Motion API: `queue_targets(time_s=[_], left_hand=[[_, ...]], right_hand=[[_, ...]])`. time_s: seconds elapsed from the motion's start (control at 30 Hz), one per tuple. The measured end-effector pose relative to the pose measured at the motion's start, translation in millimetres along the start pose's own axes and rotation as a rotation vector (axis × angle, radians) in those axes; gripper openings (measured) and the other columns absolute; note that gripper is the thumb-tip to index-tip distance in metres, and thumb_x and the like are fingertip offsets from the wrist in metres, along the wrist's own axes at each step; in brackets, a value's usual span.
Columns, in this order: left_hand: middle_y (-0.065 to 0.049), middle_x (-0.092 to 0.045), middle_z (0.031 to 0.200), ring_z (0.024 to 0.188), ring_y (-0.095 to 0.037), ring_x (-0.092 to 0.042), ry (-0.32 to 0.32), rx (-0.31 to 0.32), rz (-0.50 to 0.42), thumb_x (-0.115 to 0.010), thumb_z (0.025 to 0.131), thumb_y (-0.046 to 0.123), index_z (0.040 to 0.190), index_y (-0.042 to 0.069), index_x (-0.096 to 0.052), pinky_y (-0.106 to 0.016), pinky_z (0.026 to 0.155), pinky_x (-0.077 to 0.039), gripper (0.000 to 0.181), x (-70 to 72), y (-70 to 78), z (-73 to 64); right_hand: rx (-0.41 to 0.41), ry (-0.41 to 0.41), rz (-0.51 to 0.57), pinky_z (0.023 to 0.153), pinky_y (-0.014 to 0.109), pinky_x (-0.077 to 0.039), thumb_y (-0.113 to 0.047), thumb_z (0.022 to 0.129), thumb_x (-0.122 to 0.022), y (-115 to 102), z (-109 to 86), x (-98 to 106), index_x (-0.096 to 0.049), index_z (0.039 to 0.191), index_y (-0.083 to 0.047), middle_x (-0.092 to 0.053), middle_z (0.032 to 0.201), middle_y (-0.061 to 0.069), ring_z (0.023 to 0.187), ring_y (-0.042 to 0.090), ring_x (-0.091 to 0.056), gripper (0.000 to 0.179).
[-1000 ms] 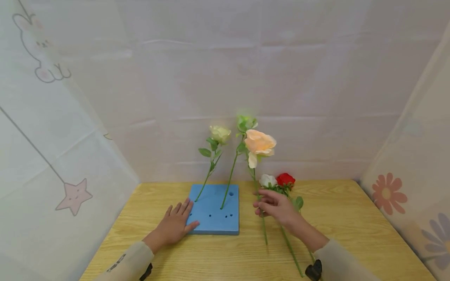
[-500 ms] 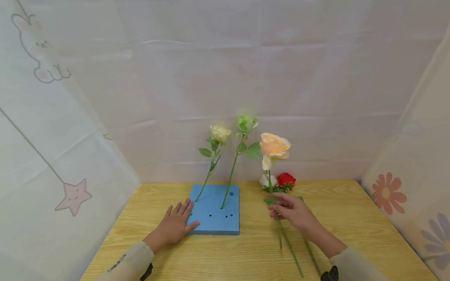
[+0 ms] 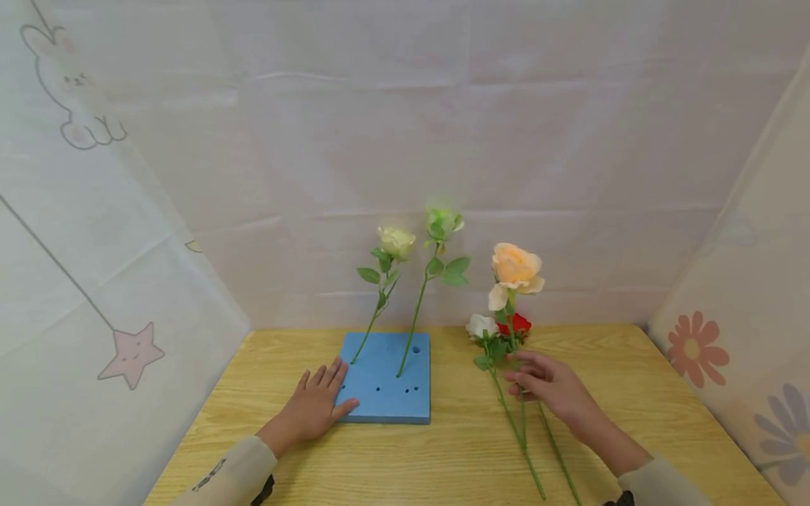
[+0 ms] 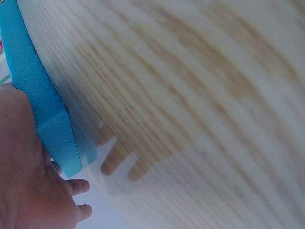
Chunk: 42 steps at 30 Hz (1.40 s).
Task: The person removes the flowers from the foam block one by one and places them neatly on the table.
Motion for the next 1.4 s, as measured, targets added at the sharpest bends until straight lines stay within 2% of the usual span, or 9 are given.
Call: queue_targets(time_s=[0.3, 0.6, 0.8, 0.97, 1.1, 1.4], left_hand=[[-0.013, -0.014, 0.169, 0.150, -0.045, -0.025, -0.010, 0.019, 0.019, -0.027, 0.098, 0.076, 0.164, 0.011, -0.017, -0.067, 0.118, -0.017, 0.093, -3.7, -1.1, 0.6], [-0.013, -0.015, 0.169, 0.150, -0.045, -0.024, -0.005, 0.021, 0.009, -0.029, 0.099, 0.075, 0.164, 0.011, -0.018, -0.067, 0.118, -0.016, 0.092, -3.4, -1.5, 0.5], [-0.017, -0.017, 0.168, 0.149, -0.049, -0.025, 0.008, 0.000, -0.027, -0.032, 0.100, 0.072, 0.163, 0.007, -0.020, -0.070, 0.116, -0.015, 0.091, -4.8, -2.6, 0.0], [-0.016, -0.017, 0.168, 0.149, -0.048, -0.026, 0.015, -0.004, -0.019, -0.029, 0.099, 0.074, 0.163, 0.008, -0.020, -0.070, 0.116, -0.016, 0.092, -6.1, -3.6, -0.1], [-0.015, -0.015, 0.169, 0.149, -0.047, -0.025, 0.008, 0.003, -0.006, -0.028, 0.099, 0.074, 0.163, 0.009, -0.019, -0.069, 0.117, -0.017, 0.092, -4.9, -3.3, -0.1], [-0.014, -0.015, 0.169, 0.150, -0.045, -0.025, 0.001, 0.010, 0.015, -0.026, 0.098, 0.076, 0.164, 0.010, -0.018, -0.067, 0.117, -0.018, 0.093, -3.2, -2.6, 1.4]], right_hand=[[-0.021, 0.036, -0.019, 0.088, 0.040, -0.059, -0.021, 0.103, -0.061, 6.5, -8.4, 12.1, -0.028, 0.153, 0.011, -0.066, 0.120, 0.020, 0.101, 0.025, -0.072, 0.067], [-0.044, 0.076, -0.036, 0.085, 0.038, -0.059, -0.022, 0.104, -0.061, 16.1, -17.8, 24.9, -0.032, 0.151, 0.009, -0.069, 0.116, 0.014, 0.098, 0.025, -0.071, 0.064], [-0.081, 0.083, -0.013, 0.087, 0.039, -0.059, -0.021, 0.104, -0.061, 21.3, -21.2, 33.2, -0.029, 0.153, 0.009, -0.070, 0.115, 0.009, 0.099, 0.025, -0.072, 0.066], [-0.118, 0.076, -0.015, 0.088, 0.038, -0.059, -0.023, 0.104, -0.061, 24.0, -22.0, 38.8, -0.025, 0.154, 0.010, -0.069, 0.113, 0.002, 0.101, 0.025, -0.071, 0.070], [-0.139, 0.068, -0.013, 0.089, 0.039, -0.058, -0.024, 0.105, -0.060, 26.4, -22.6, 43.2, -0.022, 0.154, 0.012, -0.069, 0.113, 0.001, 0.101, 0.026, -0.071, 0.072], [-0.151, 0.081, -0.018, 0.088, 0.040, -0.059, -0.023, 0.105, -0.059, 36.1, -21.7, 56.7, -0.025, 0.153, 0.010, -0.069, 0.113, 0.002, 0.101, 0.026, -0.071, 0.067]])
Point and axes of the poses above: each hand's wrist, its own z-axis towards the middle knuckle, its own x-axis out of the back of the hand, y = z × x, the point moved 1 cm from there along z, towards the middle knuckle
